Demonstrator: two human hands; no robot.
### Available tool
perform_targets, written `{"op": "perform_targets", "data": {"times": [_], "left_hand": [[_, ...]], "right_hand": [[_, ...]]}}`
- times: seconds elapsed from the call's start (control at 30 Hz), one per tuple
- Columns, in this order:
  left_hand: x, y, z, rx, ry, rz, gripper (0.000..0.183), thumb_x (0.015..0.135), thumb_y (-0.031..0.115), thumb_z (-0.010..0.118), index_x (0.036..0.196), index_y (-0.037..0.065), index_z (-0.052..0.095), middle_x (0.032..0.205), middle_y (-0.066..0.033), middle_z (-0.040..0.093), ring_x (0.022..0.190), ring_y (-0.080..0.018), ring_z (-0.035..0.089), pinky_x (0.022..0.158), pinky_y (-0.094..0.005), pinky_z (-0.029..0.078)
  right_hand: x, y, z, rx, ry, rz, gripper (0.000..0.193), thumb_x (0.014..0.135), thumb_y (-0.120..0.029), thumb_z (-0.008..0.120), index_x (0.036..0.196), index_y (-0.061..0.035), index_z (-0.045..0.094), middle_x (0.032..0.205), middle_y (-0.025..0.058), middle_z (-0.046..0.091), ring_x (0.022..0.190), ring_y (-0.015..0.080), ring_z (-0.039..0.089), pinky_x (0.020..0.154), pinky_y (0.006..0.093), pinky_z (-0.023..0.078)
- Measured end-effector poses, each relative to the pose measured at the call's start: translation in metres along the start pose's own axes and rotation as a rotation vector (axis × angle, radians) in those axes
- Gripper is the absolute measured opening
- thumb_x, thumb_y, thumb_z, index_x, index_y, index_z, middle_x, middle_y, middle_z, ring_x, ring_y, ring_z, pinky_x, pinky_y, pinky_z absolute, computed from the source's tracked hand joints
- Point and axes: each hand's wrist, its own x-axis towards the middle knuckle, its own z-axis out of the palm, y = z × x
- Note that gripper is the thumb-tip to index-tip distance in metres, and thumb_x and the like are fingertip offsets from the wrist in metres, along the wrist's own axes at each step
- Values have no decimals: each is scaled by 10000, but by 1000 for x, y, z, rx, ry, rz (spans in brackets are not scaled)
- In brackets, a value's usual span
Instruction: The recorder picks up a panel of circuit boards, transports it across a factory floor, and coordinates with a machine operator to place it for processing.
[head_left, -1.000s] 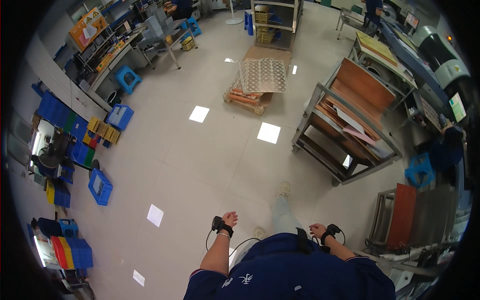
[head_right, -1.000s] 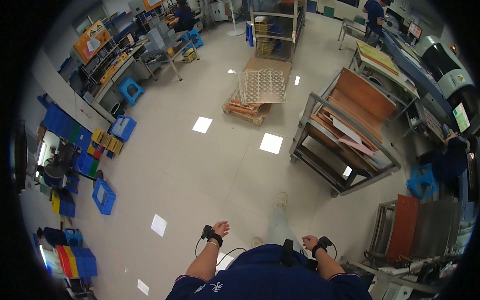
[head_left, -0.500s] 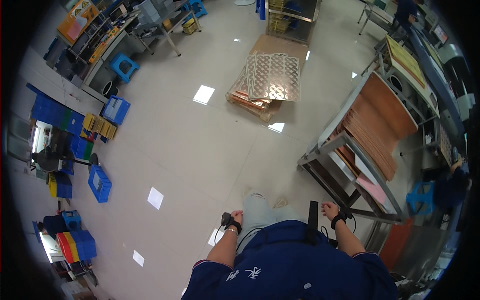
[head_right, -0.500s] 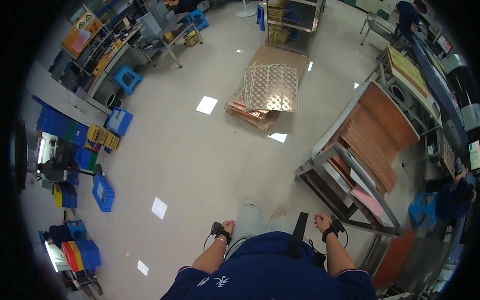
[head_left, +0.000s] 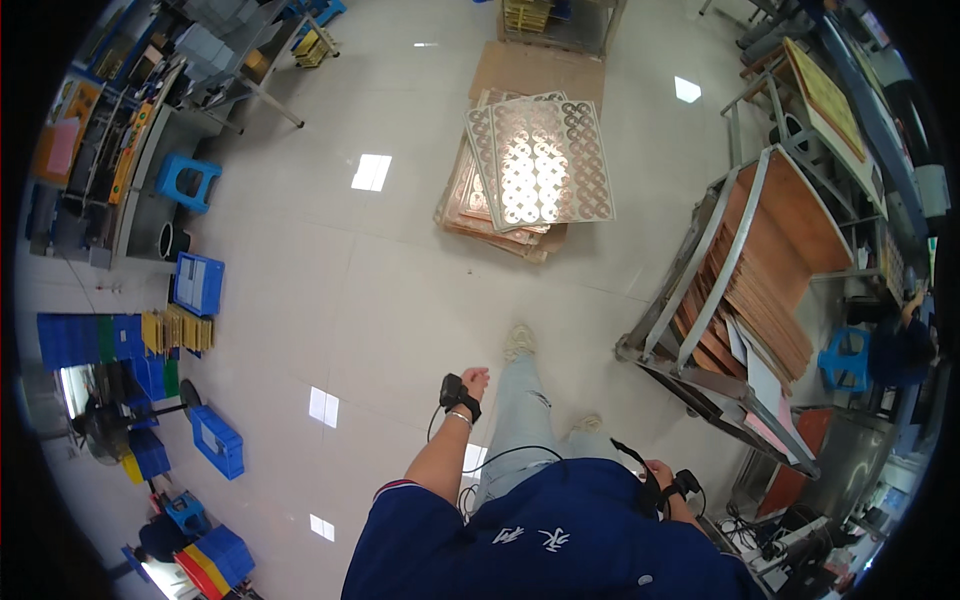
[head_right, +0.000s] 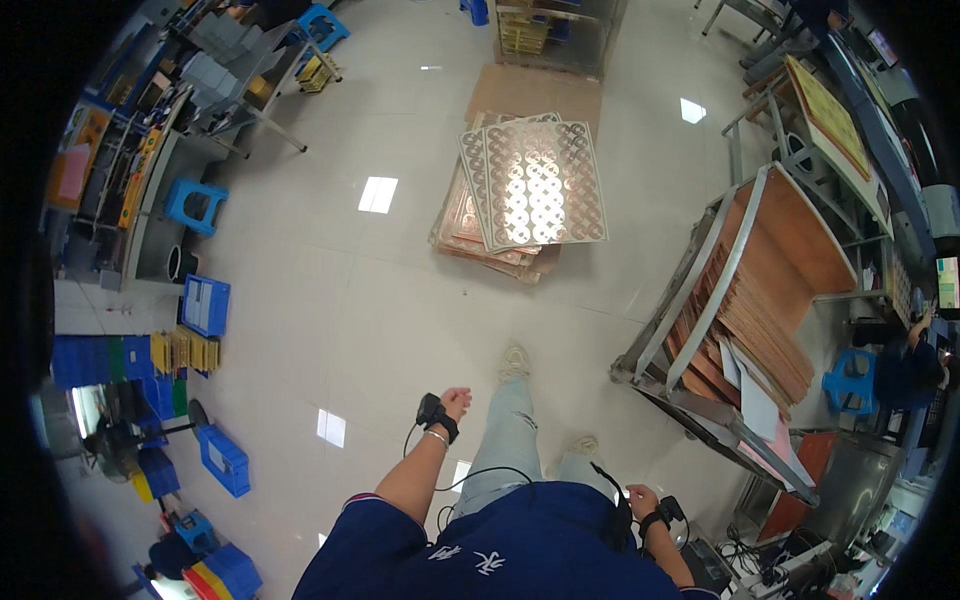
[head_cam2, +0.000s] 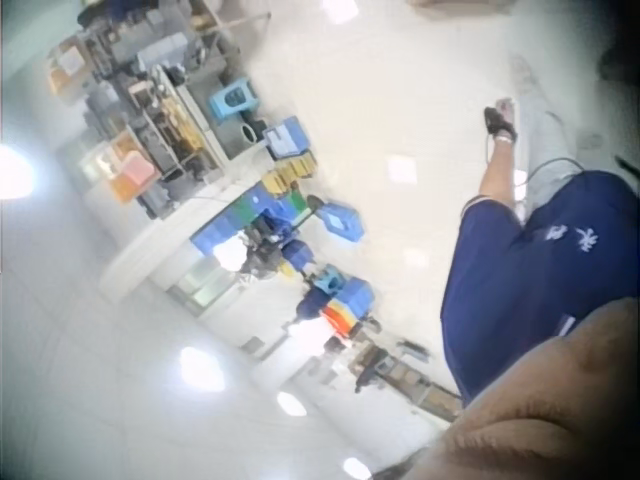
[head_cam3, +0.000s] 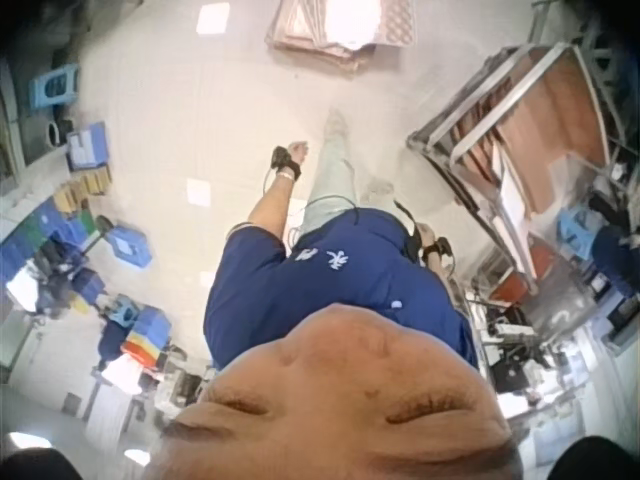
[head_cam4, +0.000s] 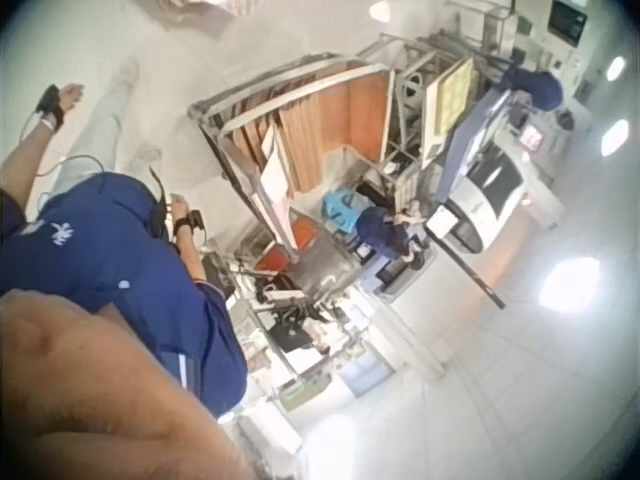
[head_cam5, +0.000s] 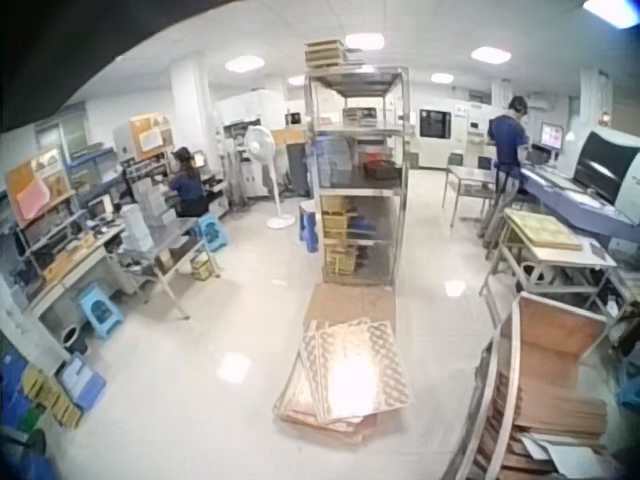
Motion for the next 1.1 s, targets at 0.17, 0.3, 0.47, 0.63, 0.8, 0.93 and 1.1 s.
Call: {"op": "perform_targets", "data": {"times": [0.17,0.3,0.47,0.63,0.8,0.93,1.1], "left_hand": [[38,39,-29,31,44,32,208,829,114,401,974,76,545,839,-45,583,674,-94,515,570,-227,430],[47,35,-1,133,-103,-82,174,829,116,423,949,79,543,783,-23,576,641,-93,522,553,-224,433],[139,-64,-1,74,-567,-209,106,815,151,498,847,64,548,629,-4,530,489,-96,488,420,-217,393],[247,-51,79,349,-880,-701,116,780,192,516,738,84,529,601,-37,534,465,-139,499,401,-246,402],[307,-34,176,858,-821,-146,135,757,226,518,805,100,517,585,-59,494,433,-189,458,388,-278,374],[346,-61,300,1111,-719,-564,223,785,256,408,878,97,535,707,-66,529,616,-228,488,485,-383,392],[277,-250,443,1793,-1521,461,203,779,157,487,934,67,583,829,-61,608,712,-151,558,601,-291,462]], "right_hand": [[2,-55,44,317,-52,26,227,808,-172,514,976,-32,575,892,53,604,767,171,576,682,282,459],[-30,-118,71,353,-21,-11,334,796,-297,540,1020,-49,547,981,53,571,805,188,577,643,295,456],[-35,-90,102,436,176,-145,230,838,-122,465,1048,-54,531,970,59,576,791,162,582,664,275,475],[-38,33,180,835,530,44,203,853,-100,431,1016,-62,548,974,59,573,833,151,577,679,270,484],[-63,95,285,1233,886,406,206,858,-142,443,1004,-42,550,939,62,589,795,150,587,637,263,486],[30,178,461,1605,940,690,205,810,-155,496,956,-29,566,792,89,597,610,188,582,499,326,488],[134,227,513,1994,1185,1059,257,785,-28,430,1030,-40,508,909,121,556,654,216,584,563,362,508]]}}
